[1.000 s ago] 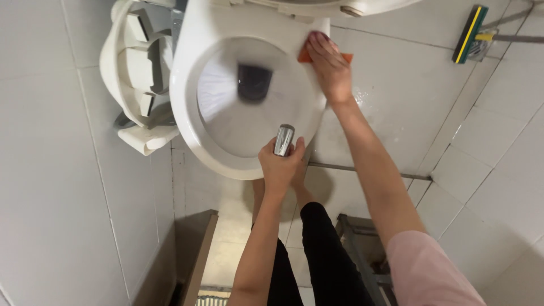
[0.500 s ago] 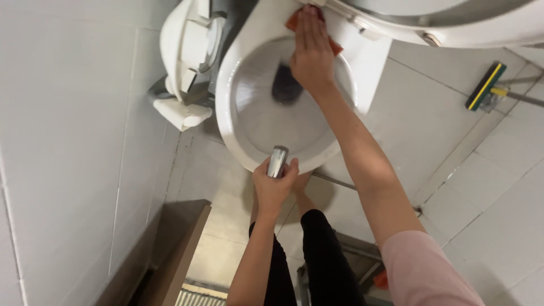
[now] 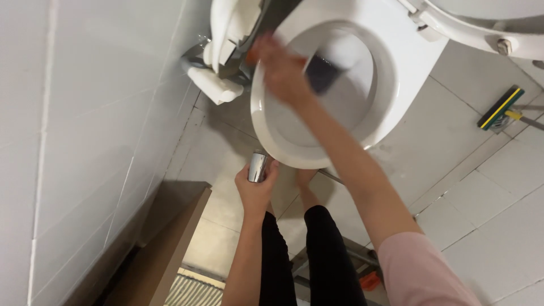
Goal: Rinsing and scrubbing a toilet bowl, seat, and a child potty seat attachment with a sprayer and sponge.
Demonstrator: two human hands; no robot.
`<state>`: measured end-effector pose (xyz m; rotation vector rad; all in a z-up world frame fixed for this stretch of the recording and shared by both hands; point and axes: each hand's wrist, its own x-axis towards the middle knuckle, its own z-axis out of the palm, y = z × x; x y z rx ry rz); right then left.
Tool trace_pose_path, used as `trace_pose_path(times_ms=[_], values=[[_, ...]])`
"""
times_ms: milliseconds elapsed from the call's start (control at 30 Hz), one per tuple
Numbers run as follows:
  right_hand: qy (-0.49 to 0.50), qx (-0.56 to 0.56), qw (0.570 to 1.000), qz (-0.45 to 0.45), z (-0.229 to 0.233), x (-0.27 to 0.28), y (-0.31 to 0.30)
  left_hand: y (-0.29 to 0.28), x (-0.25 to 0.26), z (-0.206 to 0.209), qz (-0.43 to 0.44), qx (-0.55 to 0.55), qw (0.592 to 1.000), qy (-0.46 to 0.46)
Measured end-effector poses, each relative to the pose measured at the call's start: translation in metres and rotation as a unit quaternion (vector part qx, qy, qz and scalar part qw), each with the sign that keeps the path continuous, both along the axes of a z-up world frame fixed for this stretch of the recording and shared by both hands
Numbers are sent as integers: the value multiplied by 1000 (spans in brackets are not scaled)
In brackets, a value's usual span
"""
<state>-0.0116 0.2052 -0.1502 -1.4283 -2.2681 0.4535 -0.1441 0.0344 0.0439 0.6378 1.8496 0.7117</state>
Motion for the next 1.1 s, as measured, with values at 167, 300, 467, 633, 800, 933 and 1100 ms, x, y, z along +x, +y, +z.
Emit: trace_pose_path(times_ms=[167, 300, 467, 633, 800, 933, 1100], values=[[36, -42, 997, 59, 18, -53, -56, -4, -17, -12, 13, -26, 999, 22], [-17, -72, 997, -22, 6, -82, -129, -7, -32, -14, 13, 19, 1000, 15], [-19, -126, 990, -58, 29, -99, -161, -11, -48, -11, -30, 12, 999, 26], [-51, -113, 983, -138, 28, -105, -231, -13, -58, -3, -51, 1, 999, 9], [-37, -78, 984, -158, 24, -81, -277, -20, -54, -16, -161, 6, 987, -5], [19, -64, 983, -170, 34, -54, -286, -33, -41, -22, -297, 21, 954, -23], [-3, -33, 933, -357, 28, -10, -309, -51, -22, -30, -385, 69, 920, 26]])
